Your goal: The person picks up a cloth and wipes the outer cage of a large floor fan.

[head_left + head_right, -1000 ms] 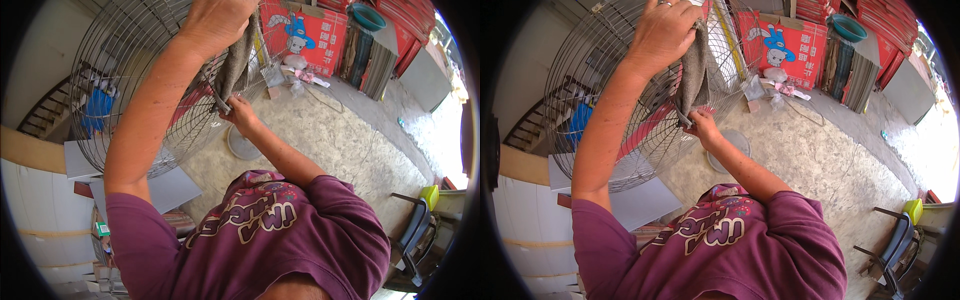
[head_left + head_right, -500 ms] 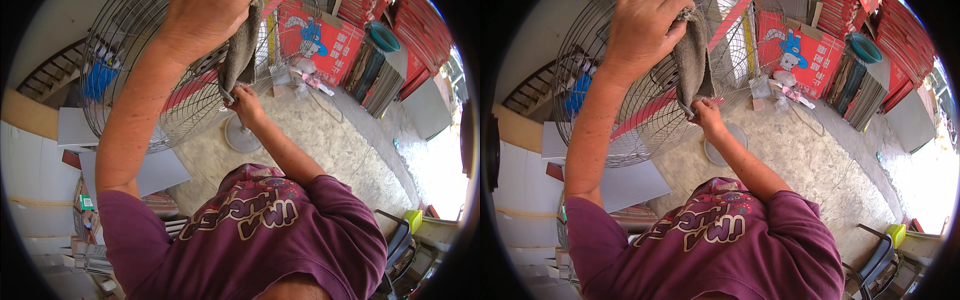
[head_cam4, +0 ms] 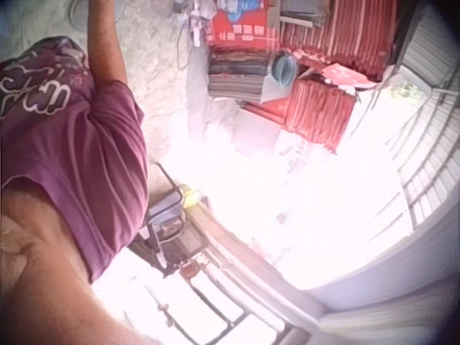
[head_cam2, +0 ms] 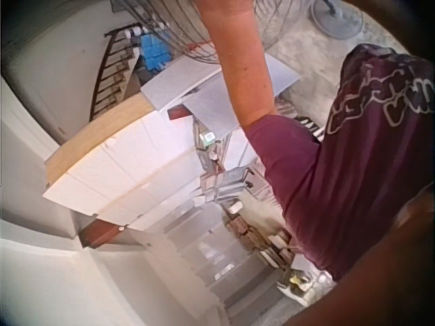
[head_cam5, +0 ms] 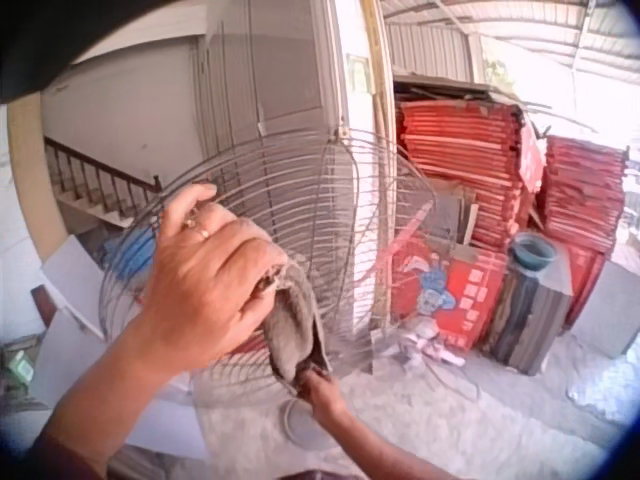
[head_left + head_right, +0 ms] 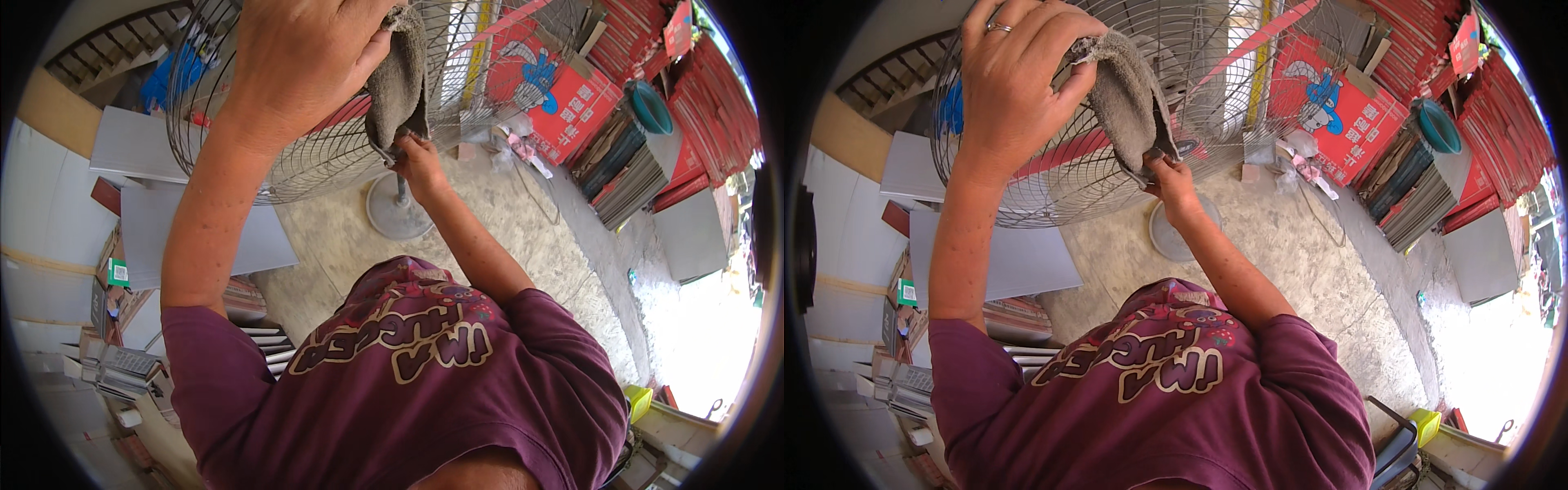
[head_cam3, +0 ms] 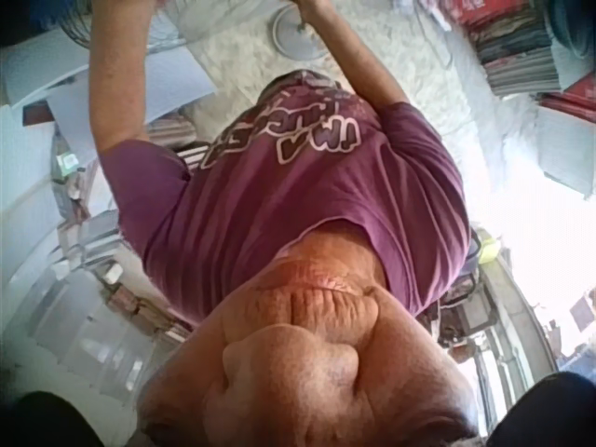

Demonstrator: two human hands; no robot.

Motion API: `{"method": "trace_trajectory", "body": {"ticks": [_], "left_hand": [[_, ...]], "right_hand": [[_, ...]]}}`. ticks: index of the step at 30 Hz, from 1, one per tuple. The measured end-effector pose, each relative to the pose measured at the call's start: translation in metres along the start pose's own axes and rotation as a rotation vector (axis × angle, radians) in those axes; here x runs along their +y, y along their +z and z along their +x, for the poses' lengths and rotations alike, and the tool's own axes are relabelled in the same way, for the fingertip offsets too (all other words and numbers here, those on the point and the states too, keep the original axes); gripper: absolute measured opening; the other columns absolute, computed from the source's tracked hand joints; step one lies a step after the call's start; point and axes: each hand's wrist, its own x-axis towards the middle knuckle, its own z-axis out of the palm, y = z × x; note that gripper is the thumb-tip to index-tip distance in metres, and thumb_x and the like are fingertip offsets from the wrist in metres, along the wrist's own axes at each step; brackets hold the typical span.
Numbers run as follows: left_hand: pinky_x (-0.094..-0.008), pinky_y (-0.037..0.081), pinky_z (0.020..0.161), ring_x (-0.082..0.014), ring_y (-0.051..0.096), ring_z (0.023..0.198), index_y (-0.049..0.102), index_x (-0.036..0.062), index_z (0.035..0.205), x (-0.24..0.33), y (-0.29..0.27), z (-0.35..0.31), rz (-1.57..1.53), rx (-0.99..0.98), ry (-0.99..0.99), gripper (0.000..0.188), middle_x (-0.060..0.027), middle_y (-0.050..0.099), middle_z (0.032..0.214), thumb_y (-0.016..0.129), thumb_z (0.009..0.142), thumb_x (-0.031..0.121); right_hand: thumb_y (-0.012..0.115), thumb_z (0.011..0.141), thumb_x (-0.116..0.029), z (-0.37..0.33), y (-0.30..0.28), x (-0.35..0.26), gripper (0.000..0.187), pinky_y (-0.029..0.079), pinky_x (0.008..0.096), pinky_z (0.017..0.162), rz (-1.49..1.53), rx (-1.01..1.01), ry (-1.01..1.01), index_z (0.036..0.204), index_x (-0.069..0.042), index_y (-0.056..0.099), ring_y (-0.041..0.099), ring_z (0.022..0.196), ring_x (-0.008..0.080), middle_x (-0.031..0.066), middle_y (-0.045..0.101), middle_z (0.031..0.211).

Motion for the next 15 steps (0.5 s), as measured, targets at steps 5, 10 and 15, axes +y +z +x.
{"method": "trace_trajectory", "body": {"ticks": [5, 10, 15], "left_hand": [[-0.0485, 0.033, 0.096, -0.0234, 0.055, 0.083, 0.058, 0.0094, 0.081, 0.005, -0.031, -0.023, 0.02, -0.092, -0.123, 0.02, -0.0043, 0.057, 0.081, 0.066, 0.062, 0.01], [-0.0365, 0.032, 0.096, -0.0172, 0.056, 0.085, 0.061, 0.0138, 0.09, 0.005, -0.049, -0.064, 0.101, -0.108, -0.238, 0.029, 0.0023, 0.064, 0.088, 0.07, 0.063, 0.006], [-0.0374, 0.033, 0.092, -0.0175, 0.055, 0.082, 0.061, 0.0142, 0.085, 0.007, -0.056, -0.124, 0.145, -0.006, -0.393, 0.026, 0.0018, 0.062, 0.083, 0.069, 0.062, 0.006]], "right_hand": [[0.063, 0.084, -0.021, 0.001, 0.004, 0.008, 0.024, 0.05, 0.0297, 0.068, -0.037, 0.049, 0.038, 0.104, -0.008, 0.059, 0.06, 0.082, 0.0146, 0.0037, 0.063, 0.093], [0.061, 0.082, -0.014, 0.001, 0.004, 0.015, 0.025, 0.051, 0.0287, 0.066, -0.07, 0.062, 0.019, 0.106, -0.008, 0.057, 0.062, 0.078, 0.0155, 0.0044, 0.063, 0.093], [0.057, 0.083, -0.009, 0.006, 0.0, 0.018, 0.025, 0.052, 0.0328, 0.071, -0.208, 0.08, -0.032, 0.108, -0.003, 0.057, 0.063, 0.081, 0.0184, 0.0072, 0.064, 0.094]]}}
